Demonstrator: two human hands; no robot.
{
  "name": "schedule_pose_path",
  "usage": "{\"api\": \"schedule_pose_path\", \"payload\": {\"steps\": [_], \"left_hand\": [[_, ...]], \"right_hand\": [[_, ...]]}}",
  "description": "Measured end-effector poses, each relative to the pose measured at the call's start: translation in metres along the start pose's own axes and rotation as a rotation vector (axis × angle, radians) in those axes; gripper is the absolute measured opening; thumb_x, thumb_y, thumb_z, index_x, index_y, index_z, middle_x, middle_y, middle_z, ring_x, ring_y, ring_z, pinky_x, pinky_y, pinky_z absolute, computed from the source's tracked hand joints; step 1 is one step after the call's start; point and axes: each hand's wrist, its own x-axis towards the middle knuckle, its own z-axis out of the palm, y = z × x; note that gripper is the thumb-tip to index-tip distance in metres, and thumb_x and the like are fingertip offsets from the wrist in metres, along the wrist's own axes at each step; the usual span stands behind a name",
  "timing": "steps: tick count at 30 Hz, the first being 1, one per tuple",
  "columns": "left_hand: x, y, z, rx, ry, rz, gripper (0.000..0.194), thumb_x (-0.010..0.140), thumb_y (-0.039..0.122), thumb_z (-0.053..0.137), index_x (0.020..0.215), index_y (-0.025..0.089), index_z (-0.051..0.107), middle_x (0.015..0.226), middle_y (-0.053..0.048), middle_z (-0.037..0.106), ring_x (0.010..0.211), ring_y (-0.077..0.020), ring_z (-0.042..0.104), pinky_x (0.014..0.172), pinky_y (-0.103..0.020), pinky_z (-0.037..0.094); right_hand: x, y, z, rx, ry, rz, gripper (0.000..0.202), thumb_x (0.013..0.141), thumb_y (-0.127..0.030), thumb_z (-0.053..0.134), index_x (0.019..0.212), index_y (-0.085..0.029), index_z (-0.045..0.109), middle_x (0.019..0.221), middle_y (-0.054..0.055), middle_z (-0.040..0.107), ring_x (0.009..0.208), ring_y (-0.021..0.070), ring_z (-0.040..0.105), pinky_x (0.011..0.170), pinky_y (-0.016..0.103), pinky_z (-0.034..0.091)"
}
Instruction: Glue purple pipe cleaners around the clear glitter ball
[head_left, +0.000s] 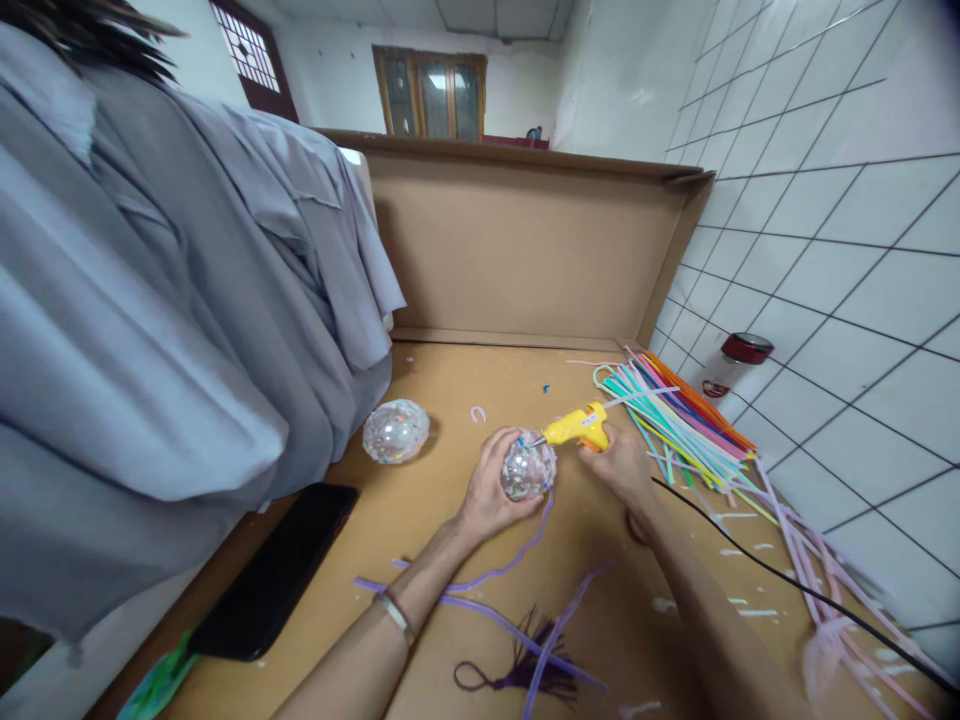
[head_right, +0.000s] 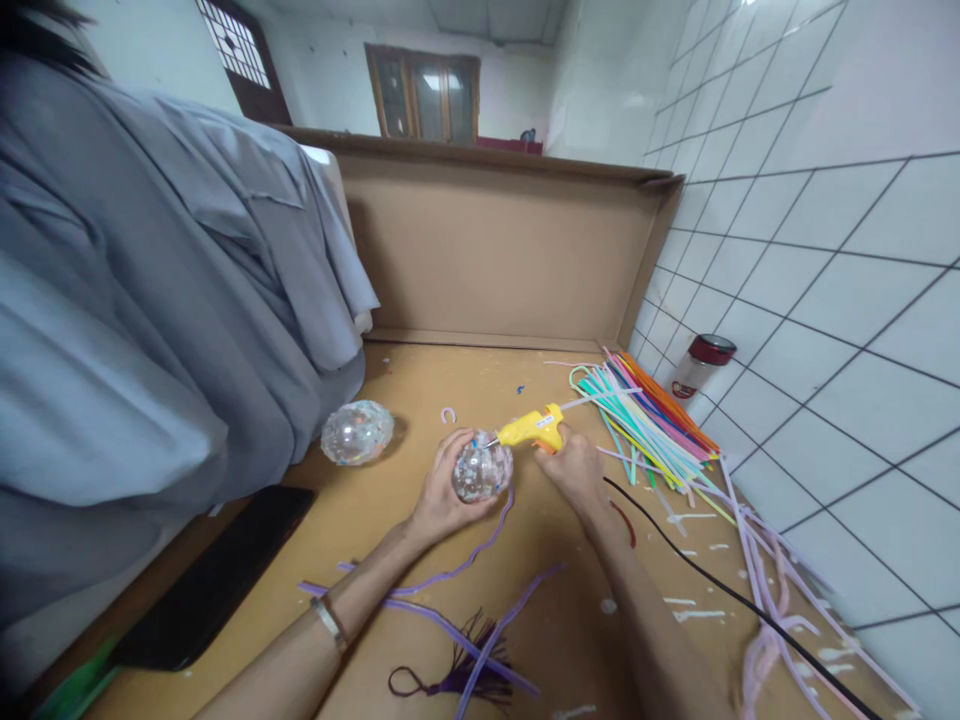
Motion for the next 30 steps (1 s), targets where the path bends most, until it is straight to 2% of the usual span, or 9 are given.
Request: {"api": "schedule_pose_path", "payload": {"steps": [6, 14, 30], "left_hand": [[-0.0002, 0.0002, 0.0005, -0.001, 0.001, 0.012, 0.084, 0.065, 0.030, 0.079, 0.137, 0.021, 0.037, 0.134, -0.014, 0.050, 0.129, -0.0314, 0.049, 0.109, -0.051, 0.043], [0.0004, 0.0015, 0.0005, 0.014, -0.006, 0.013, 0.081, 0.065, 0.031, 0.078, 0.136, 0.020, 0.039, 0.133, -0.015, 0.052, 0.126, -0.0316, 0.051, 0.108, -0.050, 0.044], [0.0002, 0.0004, 0.0003, 0.006, -0.016, 0.029, 0.083, 0.066, 0.031, 0.078, 0.137, 0.021, 0.037, 0.133, -0.015, 0.051, 0.127, -0.0328, 0.050, 0.108, -0.053, 0.044]], "right_hand": [[-0.0009, -0.0053, -0.0042, -0.051, 0.026, 0.037, 0.021, 0.074, -0.039, 0.054, 0.077, -0.019, 0.062, 0.063, 0.003, 0.058, 0.057, 0.0172, 0.048, 0.054, 0.026, 0.026], [-0.0021, -0.0035, -0.0033, -0.116, 0.032, 0.006, 0.024, 0.078, -0.038, 0.055, 0.087, -0.018, 0.064, 0.069, 0.006, 0.063, 0.062, 0.0191, 0.053, 0.054, 0.026, 0.025], [-0.0009, -0.0053, -0.0076, -0.088, 0.009, 0.049, 0.023, 0.076, -0.039, 0.056, 0.083, -0.019, 0.064, 0.067, 0.005, 0.062, 0.059, 0.0175, 0.051, 0.054, 0.026, 0.026]]}}
